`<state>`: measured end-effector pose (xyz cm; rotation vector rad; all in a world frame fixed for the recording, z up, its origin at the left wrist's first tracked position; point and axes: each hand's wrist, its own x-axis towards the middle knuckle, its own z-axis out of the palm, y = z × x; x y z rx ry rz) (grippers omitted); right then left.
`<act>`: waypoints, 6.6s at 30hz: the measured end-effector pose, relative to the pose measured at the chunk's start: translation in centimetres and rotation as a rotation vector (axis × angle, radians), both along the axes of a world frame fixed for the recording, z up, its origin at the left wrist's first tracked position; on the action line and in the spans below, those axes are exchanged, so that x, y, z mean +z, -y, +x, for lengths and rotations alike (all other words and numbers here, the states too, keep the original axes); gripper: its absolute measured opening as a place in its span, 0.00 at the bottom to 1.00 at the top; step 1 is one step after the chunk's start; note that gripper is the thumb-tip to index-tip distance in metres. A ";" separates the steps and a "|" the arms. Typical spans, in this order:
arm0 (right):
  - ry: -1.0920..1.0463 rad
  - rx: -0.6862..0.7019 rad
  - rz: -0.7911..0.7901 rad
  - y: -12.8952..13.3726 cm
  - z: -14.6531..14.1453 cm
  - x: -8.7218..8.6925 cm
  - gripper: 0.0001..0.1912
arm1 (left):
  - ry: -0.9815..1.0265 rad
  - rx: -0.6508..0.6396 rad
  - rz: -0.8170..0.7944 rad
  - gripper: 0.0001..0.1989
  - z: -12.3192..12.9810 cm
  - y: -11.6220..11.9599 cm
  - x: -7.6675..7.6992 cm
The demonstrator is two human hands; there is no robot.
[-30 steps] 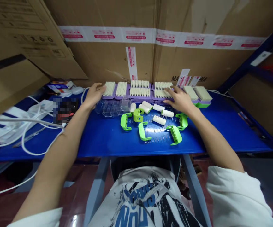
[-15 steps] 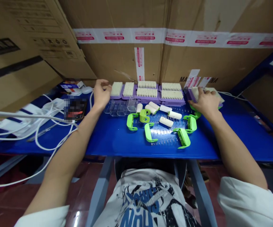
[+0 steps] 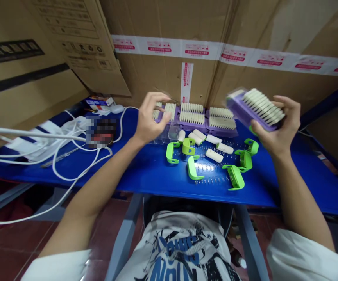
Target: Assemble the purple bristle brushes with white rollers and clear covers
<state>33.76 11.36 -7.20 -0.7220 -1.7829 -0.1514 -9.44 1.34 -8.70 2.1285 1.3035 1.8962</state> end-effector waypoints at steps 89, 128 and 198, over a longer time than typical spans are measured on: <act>0.328 0.185 -0.063 6.8 -6.4 0.3 0.51 | 0.491 -0.296 -0.287 0.38 7.2 3.7 -1.2; 1.003 0.270 0.000 10.7 -14.5 11.3 0.24 | 0.221 -0.343 0.015 0.23 5.4 4.1 0.6; 0.680 -0.578 -0.637 -3.0 -0.6 0.1 0.29 | -1.010 -0.228 0.072 0.14 5.4 5.0 -0.5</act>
